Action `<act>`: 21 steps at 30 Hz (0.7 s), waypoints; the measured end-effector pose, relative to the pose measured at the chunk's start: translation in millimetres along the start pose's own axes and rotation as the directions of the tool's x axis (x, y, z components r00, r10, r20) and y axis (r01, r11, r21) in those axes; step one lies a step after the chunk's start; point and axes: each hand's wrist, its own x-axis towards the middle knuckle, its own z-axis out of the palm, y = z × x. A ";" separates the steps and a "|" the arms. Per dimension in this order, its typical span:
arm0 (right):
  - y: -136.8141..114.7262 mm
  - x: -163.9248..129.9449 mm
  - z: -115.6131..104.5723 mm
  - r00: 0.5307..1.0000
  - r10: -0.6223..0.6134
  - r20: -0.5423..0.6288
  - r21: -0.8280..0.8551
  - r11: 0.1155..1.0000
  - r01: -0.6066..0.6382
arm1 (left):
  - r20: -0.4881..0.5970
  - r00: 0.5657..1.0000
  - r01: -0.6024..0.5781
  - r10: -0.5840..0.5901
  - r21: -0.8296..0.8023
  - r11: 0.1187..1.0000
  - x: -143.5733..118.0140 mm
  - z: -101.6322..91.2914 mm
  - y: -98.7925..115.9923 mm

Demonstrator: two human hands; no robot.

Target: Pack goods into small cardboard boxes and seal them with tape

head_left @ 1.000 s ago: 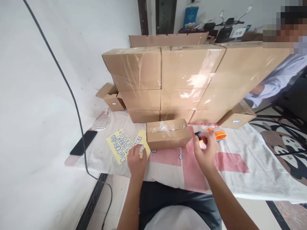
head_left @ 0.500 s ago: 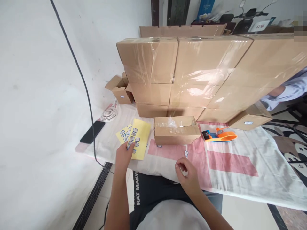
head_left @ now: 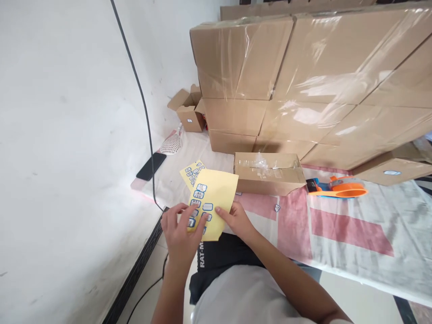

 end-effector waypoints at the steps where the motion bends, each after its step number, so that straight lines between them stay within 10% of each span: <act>1: 0.5 -2.0 -0.1 1.000 -0.018 0.002 -0.017 1.000 0.018 | 0.005 0.994 -0.106 0.106 0.078 0.991 0.2 0.2 2.8; 14: -5.6 -8.7 -2.6 0.944 -0.326 0.055 -0.396 0.861 0.320 | 0.173 0.942 -0.281 0.289 -0.066 0.957 6.7 9.8 11.3; 21: 1.0 -8.5 -4.8 0.976 -0.213 0.045 -0.304 0.928 0.216 | 0.236 0.969 0.121 -0.075 -0.188 0.975 2.2 12.4 -0.6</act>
